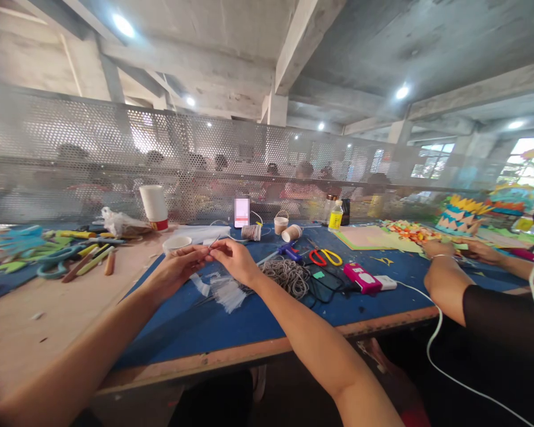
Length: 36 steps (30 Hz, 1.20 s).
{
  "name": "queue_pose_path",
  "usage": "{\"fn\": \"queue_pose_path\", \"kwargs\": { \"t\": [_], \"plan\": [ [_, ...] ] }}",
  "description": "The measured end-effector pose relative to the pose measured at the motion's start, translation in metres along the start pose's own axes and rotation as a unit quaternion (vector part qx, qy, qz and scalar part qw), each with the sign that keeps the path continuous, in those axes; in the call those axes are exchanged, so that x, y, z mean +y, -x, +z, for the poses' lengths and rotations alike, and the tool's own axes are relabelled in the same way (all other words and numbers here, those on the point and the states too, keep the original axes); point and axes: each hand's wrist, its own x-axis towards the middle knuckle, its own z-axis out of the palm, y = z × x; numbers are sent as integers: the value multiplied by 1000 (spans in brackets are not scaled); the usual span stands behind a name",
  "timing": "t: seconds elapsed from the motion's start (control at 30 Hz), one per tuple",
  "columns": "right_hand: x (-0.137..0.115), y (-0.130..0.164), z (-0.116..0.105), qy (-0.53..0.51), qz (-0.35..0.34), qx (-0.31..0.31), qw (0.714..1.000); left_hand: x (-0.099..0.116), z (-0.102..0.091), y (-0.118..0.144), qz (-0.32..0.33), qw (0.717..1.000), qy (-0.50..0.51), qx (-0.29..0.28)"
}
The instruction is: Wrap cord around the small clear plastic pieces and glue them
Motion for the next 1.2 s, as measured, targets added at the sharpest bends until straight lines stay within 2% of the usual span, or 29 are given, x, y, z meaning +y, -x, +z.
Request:
{"fn": "queue_pose_path", "kwargs": {
  "t": [0.13,0.23,0.37,0.53,0.63,0.73,0.93,1.03,1.1,1.2],
  "plan": [
    [4,1,2,7,8,25,1000,1,1,2,14,1000,-16,-4],
    [0,4,2,104,-18,46,993,0,0,1,17,1000,-13,-2],
    [-10,8,2,250,-88,40,964,-3,-1,0,40,999,-25,16],
    [-19,11,2,371,-137,38,917,-5,3,1,93,991,-89,40],
    [-23,13,3,408,-150,28,900,-5,3,1,125,981,-144,46],
    [-24,13,1,431,-162,19,888,-6,1,2,130,968,-210,45],
    [-24,11,-7,479,-178,-10,859,-8,1,3,149,926,-347,29],
    [-21,9,-12,452,-145,-14,880,-9,0,1,123,932,-339,-29],
    [-18,6,-17,391,-88,-23,916,-8,-1,0,97,941,-315,-79],
    [-16,2,-26,228,21,-65,971,-4,0,1,68,951,-269,-134]
  ]
}}
